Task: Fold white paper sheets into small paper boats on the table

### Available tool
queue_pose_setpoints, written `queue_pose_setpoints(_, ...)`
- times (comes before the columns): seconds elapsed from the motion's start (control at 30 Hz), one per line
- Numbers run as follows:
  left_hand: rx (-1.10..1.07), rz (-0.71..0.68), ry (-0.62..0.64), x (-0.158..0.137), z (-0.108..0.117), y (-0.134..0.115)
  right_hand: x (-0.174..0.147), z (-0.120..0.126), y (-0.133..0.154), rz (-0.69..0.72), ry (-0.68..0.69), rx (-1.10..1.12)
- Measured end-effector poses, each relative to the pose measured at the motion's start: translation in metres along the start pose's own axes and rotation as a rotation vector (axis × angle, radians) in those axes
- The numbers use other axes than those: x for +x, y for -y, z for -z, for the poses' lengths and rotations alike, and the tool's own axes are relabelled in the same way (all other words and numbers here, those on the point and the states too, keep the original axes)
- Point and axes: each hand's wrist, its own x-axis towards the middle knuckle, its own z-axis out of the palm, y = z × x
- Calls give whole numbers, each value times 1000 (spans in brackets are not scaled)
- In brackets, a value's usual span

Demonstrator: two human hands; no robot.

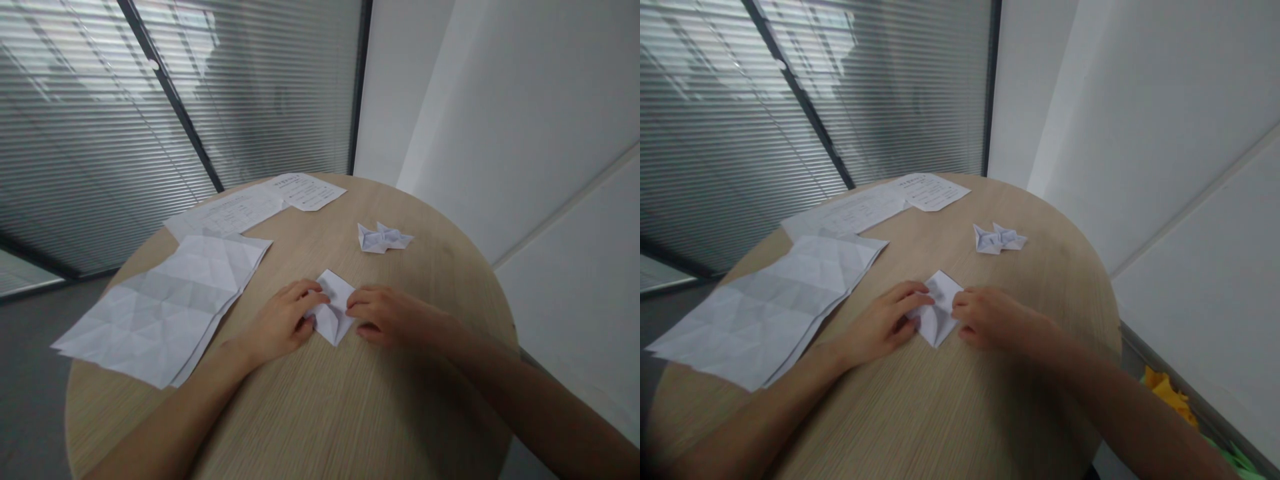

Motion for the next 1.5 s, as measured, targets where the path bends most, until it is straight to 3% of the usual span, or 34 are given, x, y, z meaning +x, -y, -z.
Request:
queue_pose_setpoints(0.23, 101, -53, 142, -2, 7, -4, -2, 1, -10, -38, -28, 34)
queue_pose_setpoints(0.57, -36, -55, 12, -1, 4, 12, 3, -2, -19, -38, -22, 8)
queue_pose_setpoints(0.73, -39, -12, -42, 2, 6, 10, 6, -2, -22, -146, -50, 31)
queue_pose_setpoints(0.93, -43, 226, -119, 1, -1, 10, 12, -8, -20, -396, -129, 79)
queue_pose_setpoints(1.07, 67, 149, -134, 0, -9, 12, 15, -14, -17, -514, -211, 76)
queue_pose_setpoints(1.23, 266, 56, -8, 1, -11, 11, 16, -18, -12, -535, -224, 55)
queue_pose_setpoints(1.5, 250, 75, -3, 2, -12, 12, 21, -18, -11, -588, -179, 117)
